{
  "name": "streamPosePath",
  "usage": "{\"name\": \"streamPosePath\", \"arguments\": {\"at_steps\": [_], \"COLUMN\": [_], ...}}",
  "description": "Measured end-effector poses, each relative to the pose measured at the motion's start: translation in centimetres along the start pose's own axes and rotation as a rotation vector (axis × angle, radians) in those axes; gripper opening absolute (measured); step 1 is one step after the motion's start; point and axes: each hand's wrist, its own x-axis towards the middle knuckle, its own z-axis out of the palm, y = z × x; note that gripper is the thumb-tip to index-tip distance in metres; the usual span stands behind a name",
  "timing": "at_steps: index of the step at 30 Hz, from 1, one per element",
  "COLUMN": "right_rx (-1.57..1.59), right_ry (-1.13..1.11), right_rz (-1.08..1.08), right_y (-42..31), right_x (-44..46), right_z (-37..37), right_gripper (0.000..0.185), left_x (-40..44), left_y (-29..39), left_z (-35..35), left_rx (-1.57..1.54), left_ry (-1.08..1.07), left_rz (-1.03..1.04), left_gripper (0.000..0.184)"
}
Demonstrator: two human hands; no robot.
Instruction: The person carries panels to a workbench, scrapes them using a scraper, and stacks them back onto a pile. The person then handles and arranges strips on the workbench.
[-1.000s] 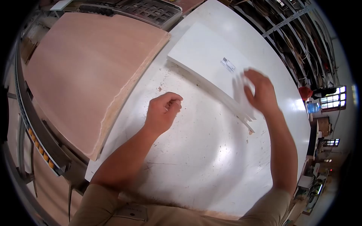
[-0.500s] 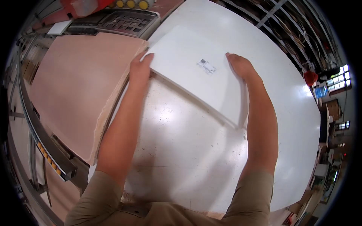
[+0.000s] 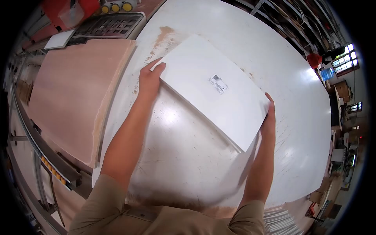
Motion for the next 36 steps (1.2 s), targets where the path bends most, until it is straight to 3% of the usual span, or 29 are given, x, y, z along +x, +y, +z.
{"name": "streamPosePath", "arguments": {"at_steps": [1, 2, 10, 13, 15, 17, 18, 19, 20, 22, 25, 27, 29, 30, 32, 36], "right_rx": [-0.172, 0.053, -0.056, 0.207, -0.074, -0.154, -0.499, -0.843, -0.773, -0.613, -0.424, -0.376, -0.380, -0.347, -0.330, -0.428], "right_ry": [0.047, 0.041, 0.152, 0.154, 0.192, 0.156, 0.204, 0.258, 0.197, 0.009, -0.531, -0.739, -0.744, -0.775, -0.651, -0.411], "right_rz": [0.040, 0.026, -0.078, -0.059, 0.057, 0.077, -0.066, -0.211, -0.259, -0.266, -0.170, 0.011, 0.047, 0.115, 0.229, 0.189], "right_y": [-0.5, 0.4, 5.1, 4.1, 5.2, 2.2, 1.0, -0.4, -3.2, -9.3, -13.6, -13.7, -11.9, -10.6, -8.3, -7.4], "right_x": [-0.5, 0.0, -2.7, -7.5, -7.1, -6.5, -5.4, -4.8, -4.2, -3.3, -1.5, 0.9, 2.5, 4.0, 4.9, 4.2], "right_z": [1.0, 0.3, -6.1, -5.4, -9.2, -9.1, -9.3, -9.5, -7.3, 1.4, 14.9, 23.7, 32.7, 36.5, 43.7, 50.1], "right_gripper": [0.062, 0.061, 0.061, 0.055, 0.047, 0.042, 0.041, 0.040, 0.041, 0.042, 0.035, 0.040, 0.044, 0.047, 0.056, 0.062], "left_x": [-0.6, -1.4, -6.2, -7.6, -7.4, -6.9, -6.5, -6.0, -5.6, -3.3, 0.2, 1.1, 2.0, 1.9, 2.0, 2.2], "left_y": [0.1, 0.0, 0.2, 0.0, 0.7, 2.8, 3.6, 4.2, 4.9, 7.9, 8.4, 6.9, 6.6, 6.9, 7.1, 6.4], "left_z": [0.6, 0.9, 1.6, 1.4, 1.3, 0.7, 0.0, -1.2, -2.6, -7.6, -16.4, -20.2, -22.1, -21.8, -21.7, -22.4], "left_rx": [0.008, 0.068, 0.255, 0.234, 0.256, 0.379, 0.373, 0.473, 0.574, 0.505, 0.538, 0.548, 0.180, 0.315, 0.384, 0.367], "left_ry": [-0.011, 0.017, 0.057, -0.014, -0.124, -0.228, -0.205, -0.156, -0.110, -0.142, 0.108, 0.210, 0.395, 0.373, 0.287, 0.185], "left_rz": [0.004, 0.032, 0.178, 0.221, 0.180, 0.035, 0.038, 0.230, 0.417, 0.422, 0.418, 0.365, 0.285, 0.179, 0.193, 0.193], "left_gripper": [0.040, 0.040, 0.031, 0.028, 0.030, 0.033, 0.033, 0.034, 0.034, 0.032, 0.023, 0.022, 0.022, 0.019, 0.022, 0.025]}}
